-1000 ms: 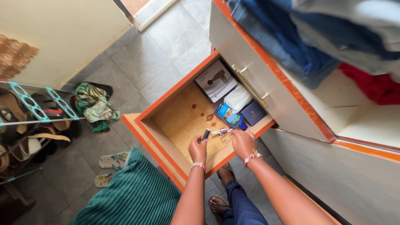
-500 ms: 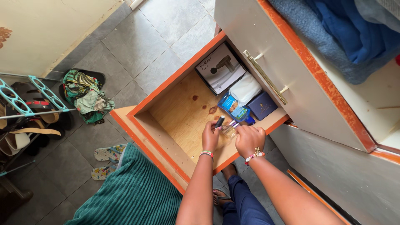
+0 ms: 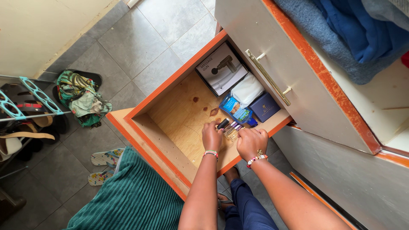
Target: The person organizes personal items by picking them up from a green bedspread and placing them into an open drawer. The items handled include a massage gun box, a blue box, a white cloth, a blue bottle, and several small cosmetic bottles. The person also handles a phone case and a scrunchie, placing them into the drawer.
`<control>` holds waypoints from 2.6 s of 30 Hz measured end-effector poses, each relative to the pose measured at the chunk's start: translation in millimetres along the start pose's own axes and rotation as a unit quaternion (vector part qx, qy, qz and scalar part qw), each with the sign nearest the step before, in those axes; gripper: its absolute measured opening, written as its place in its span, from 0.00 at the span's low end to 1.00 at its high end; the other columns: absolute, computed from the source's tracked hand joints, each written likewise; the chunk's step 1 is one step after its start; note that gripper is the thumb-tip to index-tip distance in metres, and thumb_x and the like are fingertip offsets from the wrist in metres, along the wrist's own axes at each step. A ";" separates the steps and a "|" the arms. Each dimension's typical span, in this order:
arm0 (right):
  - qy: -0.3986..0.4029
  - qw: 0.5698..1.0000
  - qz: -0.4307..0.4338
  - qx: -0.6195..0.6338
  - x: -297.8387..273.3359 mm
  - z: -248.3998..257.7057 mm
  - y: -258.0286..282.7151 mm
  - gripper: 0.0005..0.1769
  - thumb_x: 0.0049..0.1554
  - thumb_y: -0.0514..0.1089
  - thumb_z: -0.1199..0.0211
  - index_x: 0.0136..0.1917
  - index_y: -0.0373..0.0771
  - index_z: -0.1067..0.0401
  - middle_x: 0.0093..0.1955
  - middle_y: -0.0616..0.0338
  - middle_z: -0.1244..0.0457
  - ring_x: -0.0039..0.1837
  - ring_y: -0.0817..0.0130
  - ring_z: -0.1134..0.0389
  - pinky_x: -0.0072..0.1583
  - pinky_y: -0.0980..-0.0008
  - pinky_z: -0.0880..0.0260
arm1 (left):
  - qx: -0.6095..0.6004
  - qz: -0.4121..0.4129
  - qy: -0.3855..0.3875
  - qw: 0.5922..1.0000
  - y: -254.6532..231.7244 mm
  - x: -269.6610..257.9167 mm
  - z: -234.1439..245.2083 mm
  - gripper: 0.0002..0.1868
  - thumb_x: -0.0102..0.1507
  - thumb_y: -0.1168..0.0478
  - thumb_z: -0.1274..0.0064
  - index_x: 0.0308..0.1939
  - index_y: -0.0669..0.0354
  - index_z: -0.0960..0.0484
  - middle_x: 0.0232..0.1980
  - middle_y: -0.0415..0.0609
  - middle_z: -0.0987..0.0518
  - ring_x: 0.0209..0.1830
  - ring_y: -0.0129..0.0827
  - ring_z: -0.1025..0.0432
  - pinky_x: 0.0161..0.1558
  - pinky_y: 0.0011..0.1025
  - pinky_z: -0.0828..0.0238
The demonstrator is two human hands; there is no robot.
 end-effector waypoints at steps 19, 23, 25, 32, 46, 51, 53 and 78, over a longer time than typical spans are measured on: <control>0.004 1.000 0.007 -0.030 2.7 -0.2 0.8 0.04 0.47 0.40 0.38 0.31 0.47 0.28 0.33 0.66 0.35 0.43 0.64 0.33 0.52 0.58 0.43 | 0.093 -0.076 -0.062 0.991 -14.7 -1.9 5.5 0.16 0.55 0.58 0.34 0.46 0.52 0.15 0.44 0.47 0.20 0.49 0.44 0.26 0.47 0.45 0.31; -0.001 1.000 0.010 -0.027 4.1 1.8 3.2 0.04 0.46 0.40 0.38 0.31 0.47 0.28 0.33 0.66 0.35 0.43 0.64 0.33 0.51 0.57 0.44 | 0.063 -0.031 -0.100 0.993 -4.4 2.4 18.1 0.12 0.57 0.56 0.35 0.43 0.53 0.16 0.43 0.49 0.21 0.48 0.46 0.27 0.50 0.45 0.31; -0.003 1.000 0.009 -0.026 4.8 2.1 3.2 0.04 0.46 0.40 0.38 0.31 0.47 0.28 0.33 0.66 0.36 0.43 0.64 0.33 0.51 0.58 0.44 | 0.066 -0.031 -0.133 0.988 -7.2 13.2 22.5 0.12 0.59 0.56 0.37 0.43 0.54 0.17 0.44 0.50 0.21 0.48 0.48 0.27 0.48 0.45 0.31; 0.004 0.999 0.010 -0.030 4.8 -0.8 1.5 0.05 0.47 0.40 0.38 0.31 0.47 0.29 0.33 0.66 0.36 0.43 0.64 0.33 0.51 0.58 0.44 | 0.153 -0.057 -0.098 0.982 -39.7 59.0 20.7 0.09 0.64 0.56 0.41 0.45 0.54 0.19 0.43 0.52 0.23 0.48 0.49 0.27 0.45 0.48 0.31; 0.016 0.999 0.007 -0.029 6.5 0.8 1.2 0.04 0.46 0.40 0.38 0.31 0.48 0.29 0.34 0.67 0.35 0.44 0.65 0.33 0.52 0.58 0.44 | -0.090 -0.022 -0.052 0.994 -14.1 30.8 -5.7 0.08 0.61 0.62 0.41 0.43 0.57 0.20 0.45 0.50 0.18 0.47 0.43 0.23 0.48 0.41 0.25; 0.016 0.999 0.008 -0.038 5.6 0.1 0.9 0.04 0.46 0.41 0.38 0.31 0.48 0.29 0.35 0.67 0.35 0.44 0.65 0.33 0.52 0.58 0.43 | 0.069 -0.116 -0.006 0.991 -26.1 3.3 -6.6 0.13 0.54 0.61 0.34 0.39 0.56 0.19 0.42 0.51 0.21 0.46 0.49 0.27 0.46 0.46 0.30; 0.014 0.999 0.010 -0.037 6.3 0.0 1.2 0.03 0.46 0.41 0.38 0.32 0.47 0.28 0.35 0.66 0.35 0.45 0.65 0.33 0.52 0.58 0.43 | 0.054 -0.145 0.017 0.988 -25.0 0.1 -13.7 0.12 0.52 0.62 0.33 0.38 0.55 0.17 0.41 0.50 0.21 0.45 0.48 0.28 0.46 0.45 0.31; 0.097 0.993 0.011 -0.065 -2.0 -9.0 2.3 0.04 0.52 0.41 0.40 0.42 0.46 0.25 0.42 0.64 0.32 0.49 0.63 0.32 0.56 0.51 0.42 | -0.144 0.080 -0.049 0.985 8.7 -68.4 45.9 0.10 0.63 0.64 0.46 0.48 0.58 0.17 0.49 0.54 0.22 0.43 0.44 0.23 0.48 0.38 0.26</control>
Point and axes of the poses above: each hand's wrist, its own x-axis towards the middle knuckle, its own z-axis out of the back of the hand, y = z × x, the point moved 2 cm from there along x, towards the middle knuckle
